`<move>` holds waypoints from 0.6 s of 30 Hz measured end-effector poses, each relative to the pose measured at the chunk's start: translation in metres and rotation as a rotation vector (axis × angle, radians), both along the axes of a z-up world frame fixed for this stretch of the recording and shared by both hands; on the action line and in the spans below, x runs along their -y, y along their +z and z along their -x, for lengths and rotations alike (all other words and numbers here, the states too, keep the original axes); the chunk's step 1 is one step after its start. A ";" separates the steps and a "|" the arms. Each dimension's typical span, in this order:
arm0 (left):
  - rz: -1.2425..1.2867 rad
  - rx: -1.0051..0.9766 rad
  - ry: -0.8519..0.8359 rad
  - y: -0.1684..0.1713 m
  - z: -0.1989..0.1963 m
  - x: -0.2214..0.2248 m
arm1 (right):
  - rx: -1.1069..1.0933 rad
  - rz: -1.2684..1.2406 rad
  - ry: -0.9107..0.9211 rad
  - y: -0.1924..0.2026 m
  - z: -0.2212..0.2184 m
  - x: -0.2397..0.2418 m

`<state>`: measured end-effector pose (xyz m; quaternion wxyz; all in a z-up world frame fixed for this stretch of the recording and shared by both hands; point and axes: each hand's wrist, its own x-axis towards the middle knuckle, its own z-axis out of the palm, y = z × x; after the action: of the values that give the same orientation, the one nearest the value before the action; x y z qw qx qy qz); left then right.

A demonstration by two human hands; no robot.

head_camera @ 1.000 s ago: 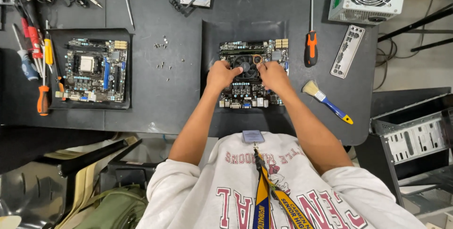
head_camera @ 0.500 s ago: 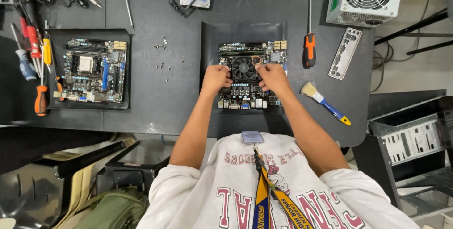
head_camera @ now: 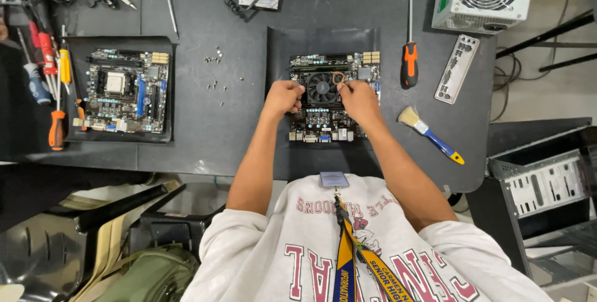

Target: The person is seen reinstalling a CPU fan onto a motherboard at a repair bench, involving unscrewing, positioning the fan, and fastening it.

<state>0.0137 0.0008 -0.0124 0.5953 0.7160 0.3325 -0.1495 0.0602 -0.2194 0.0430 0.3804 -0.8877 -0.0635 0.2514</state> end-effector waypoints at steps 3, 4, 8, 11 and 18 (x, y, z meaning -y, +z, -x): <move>-0.019 0.008 -0.006 0.011 0.003 0.003 | 0.037 -0.006 -0.028 0.020 0.008 -0.009; -0.018 0.006 -0.003 0.011 0.002 0.003 | 0.035 -0.005 -0.025 0.021 0.006 -0.009; 0.012 0.018 0.027 0.014 0.007 0.004 | 0.012 -0.013 -0.023 0.010 0.002 -0.002; 0.026 0.037 0.041 0.016 0.005 0.004 | 0.022 -0.038 -0.016 -0.002 -0.007 0.001; 0.060 0.038 0.099 0.009 0.006 0.009 | -0.033 -0.066 0.006 -0.024 -0.022 0.007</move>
<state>0.0077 -0.0082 -0.0030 0.6292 0.6834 0.3515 -0.1164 0.0820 -0.2266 0.0191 0.4099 -0.8701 -0.0683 0.2649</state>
